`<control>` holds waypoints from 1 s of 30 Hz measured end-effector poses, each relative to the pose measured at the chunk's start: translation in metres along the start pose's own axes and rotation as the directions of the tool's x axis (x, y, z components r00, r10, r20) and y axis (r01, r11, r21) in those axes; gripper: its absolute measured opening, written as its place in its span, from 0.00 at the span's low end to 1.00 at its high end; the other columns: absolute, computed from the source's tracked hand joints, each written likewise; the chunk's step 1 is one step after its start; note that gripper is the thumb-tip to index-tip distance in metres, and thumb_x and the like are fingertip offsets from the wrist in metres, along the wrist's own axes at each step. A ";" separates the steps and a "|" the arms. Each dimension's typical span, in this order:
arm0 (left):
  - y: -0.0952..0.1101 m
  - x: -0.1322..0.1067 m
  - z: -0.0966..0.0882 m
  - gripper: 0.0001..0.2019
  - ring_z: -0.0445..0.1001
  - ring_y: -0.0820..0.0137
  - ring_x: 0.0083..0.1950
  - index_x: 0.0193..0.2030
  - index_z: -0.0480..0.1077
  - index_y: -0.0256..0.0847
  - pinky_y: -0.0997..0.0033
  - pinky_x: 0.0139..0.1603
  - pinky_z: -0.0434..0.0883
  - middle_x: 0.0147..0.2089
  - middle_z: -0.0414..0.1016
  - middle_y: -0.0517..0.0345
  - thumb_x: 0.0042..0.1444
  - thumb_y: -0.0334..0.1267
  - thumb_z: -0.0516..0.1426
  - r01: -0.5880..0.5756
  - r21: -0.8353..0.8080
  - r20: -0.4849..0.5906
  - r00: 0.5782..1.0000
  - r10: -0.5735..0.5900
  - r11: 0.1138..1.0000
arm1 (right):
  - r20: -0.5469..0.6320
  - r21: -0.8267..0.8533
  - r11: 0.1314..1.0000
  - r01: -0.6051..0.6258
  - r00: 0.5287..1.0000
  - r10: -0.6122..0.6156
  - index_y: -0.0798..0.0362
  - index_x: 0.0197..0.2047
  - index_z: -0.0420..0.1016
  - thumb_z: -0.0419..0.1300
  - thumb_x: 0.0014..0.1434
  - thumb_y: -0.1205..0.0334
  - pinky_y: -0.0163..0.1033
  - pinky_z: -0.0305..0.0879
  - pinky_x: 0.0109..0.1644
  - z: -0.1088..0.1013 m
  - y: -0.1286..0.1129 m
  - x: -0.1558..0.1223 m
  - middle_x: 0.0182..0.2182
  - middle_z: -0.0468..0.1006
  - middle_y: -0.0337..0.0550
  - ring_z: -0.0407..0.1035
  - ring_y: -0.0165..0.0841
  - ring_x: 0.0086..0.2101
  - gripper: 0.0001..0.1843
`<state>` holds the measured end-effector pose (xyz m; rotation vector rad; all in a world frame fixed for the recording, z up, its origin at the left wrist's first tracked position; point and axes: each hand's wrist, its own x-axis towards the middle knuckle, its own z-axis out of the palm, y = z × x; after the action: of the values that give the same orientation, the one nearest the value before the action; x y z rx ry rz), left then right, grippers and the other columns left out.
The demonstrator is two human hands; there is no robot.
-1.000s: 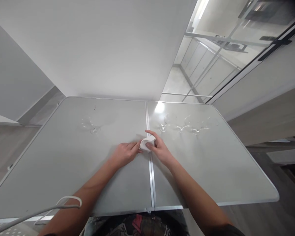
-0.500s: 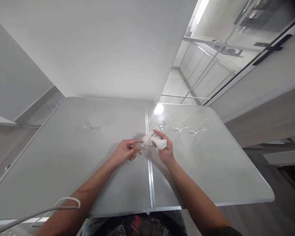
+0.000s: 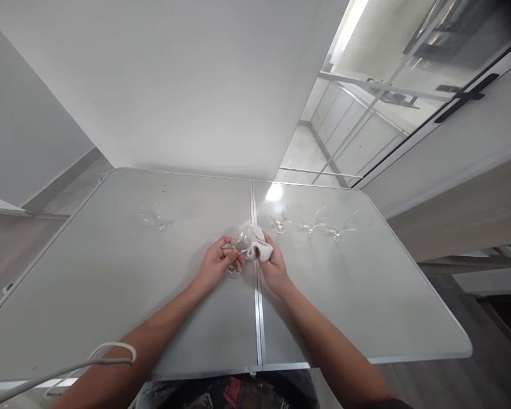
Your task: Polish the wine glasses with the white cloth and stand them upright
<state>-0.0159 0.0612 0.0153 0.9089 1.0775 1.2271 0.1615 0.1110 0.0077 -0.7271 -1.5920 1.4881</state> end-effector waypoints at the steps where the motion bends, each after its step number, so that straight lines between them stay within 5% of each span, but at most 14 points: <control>1: 0.001 0.000 0.001 0.24 0.72 0.72 0.24 0.47 0.61 0.41 0.75 0.28 0.65 0.26 0.77 0.61 0.58 0.57 0.62 0.008 -0.002 -0.011 1.000 -0.008 1.000 | -0.038 -0.096 0.994 0.045 0.998 -0.049 0.45 0.72 0.55 0.57 0.67 0.46 0.59 0.66 0.62 0.001 0.004 -0.002 0.57 0.73 0.52 0.70 0.46 0.55 0.34; 5: 0.004 -0.003 0.004 0.23 0.68 0.74 0.22 0.45 0.60 0.43 0.76 0.25 0.62 0.24 0.73 0.65 0.57 0.57 0.62 0.017 0.059 -0.062 0.998 -0.013 0.998 | -0.051 -0.432 0.874 0.224 0.961 -0.272 0.45 0.77 0.38 0.57 0.67 0.53 0.62 0.58 0.69 0.000 0.022 -0.010 0.71 0.57 0.56 0.56 0.50 0.68 0.43; 9: 0.004 -0.006 0.002 0.16 0.66 0.75 0.23 0.41 0.60 0.43 0.77 0.27 0.62 0.24 0.70 0.67 0.61 0.51 0.59 -0.066 0.336 -0.073 0.993 0.096 0.939 | 0.153 -0.633 0.682 0.365 0.923 -0.352 0.46 0.74 0.53 0.54 0.65 0.61 0.58 0.64 0.66 -0.013 0.034 -0.012 0.64 0.68 0.56 0.63 0.51 0.64 0.36; 12: -0.001 -0.005 -0.008 0.08 0.70 0.74 0.27 0.41 0.62 0.44 0.75 0.32 0.65 0.28 0.72 0.64 0.62 0.42 0.57 -0.200 0.607 0.004 0.969 0.249 0.769 | 0.270 -0.694 0.560 0.453 0.884 -0.381 0.44 0.65 0.70 0.53 0.63 0.67 0.56 0.68 0.61 -0.022 0.031 -0.010 0.52 0.77 0.53 0.71 0.49 0.55 0.28; 15: -0.007 -0.002 -0.019 0.04 0.71 0.73 0.27 0.42 0.64 0.44 0.75 0.31 0.63 0.30 0.75 0.62 0.60 0.34 0.54 -0.313 0.814 0.153 0.928 0.340 0.490 | 0.295 -0.701 0.508 0.501 0.852 -0.432 0.46 0.59 0.75 0.55 0.60 0.69 0.56 0.67 0.58 -0.024 0.019 -0.005 0.45 0.78 0.52 0.71 0.48 0.50 0.25; 19: -0.009 -0.001 -0.025 0.07 0.70 0.71 0.24 0.38 0.65 0.43 0.74 0.25 0.56 0.27 0.74 0.61 0.58 0.27 0.51 -0.461 0.883 0.386 0.820 0.423 0.086 | 0.246 -0.679 0.575 0.456 0.880 -0.407 0.48 0.59 0.74 0.59 0.55 0.67 0.55 0.64 0.57 -0.017 0.000 0.001 0.47 0.75 0.52 0.68 0.48 0.51 0.27; 22: -0.009 -0.004 -0.024 0.11 0.70 0.71 0.24 0.35 0.65 0.42 0.72 0.25 0.55 0.25 0.73 0.61 0.54 0.21 0.49 -0.574 0.813 0.551 0.703 0.450 -0.099 | 0.180 -0.611 0.704 0.363 0.929 -0.323 0.50 0.56 0.74 0.59 0.53 0.66 0.50 0.65 0.52 -0.015 -0.009 0.002 0.42 0.75 0.48 0.69 0.45 0.45 0.25; 27: -0.008 -0.005 -0.020 0.11 0.70 0.71 0.25 0.33 0.64 0.42 0.71 0.25 0.57 0.25 0.72 0.62 0.57 0.21 0.49 -0.628 0.770 0.591 0.634 0.500 -0.113 | 0.141 -0.258 0.956 0.140 0.984 -0.106 0.51 0.48 0.76 0.57 0.60 0.63 0.42 0.64 0.48 -0.016 -0.015 0.005 0.40 0.76 0.44 0.69 0.38 0.40 0.14; 30: -0.008 -0.003 -0.019 0.09 0.71 0.71 0.26 0.33 0.64 0.42 0.70 0.28 0.60 0.26 0.73 0.61 0.62 0.25 0.51 -0.665 0.742 0.601 0.607 0.520 -0.082 | 0.078 -0.026 0.998 -0.056 0.995 0.057 0.52 0.45 0.77 0.58 0.63 0.59 0.38 0.63 0.44 -0.017 -0.018 0.007 0.39 0.76 0.43 0.68 0.35 0.38 0.10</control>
<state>-0.0317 0.0568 0.0027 2.7306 1.3364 1.0250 0.1752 0.1230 0.0261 -0.7403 -1.6629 1.5584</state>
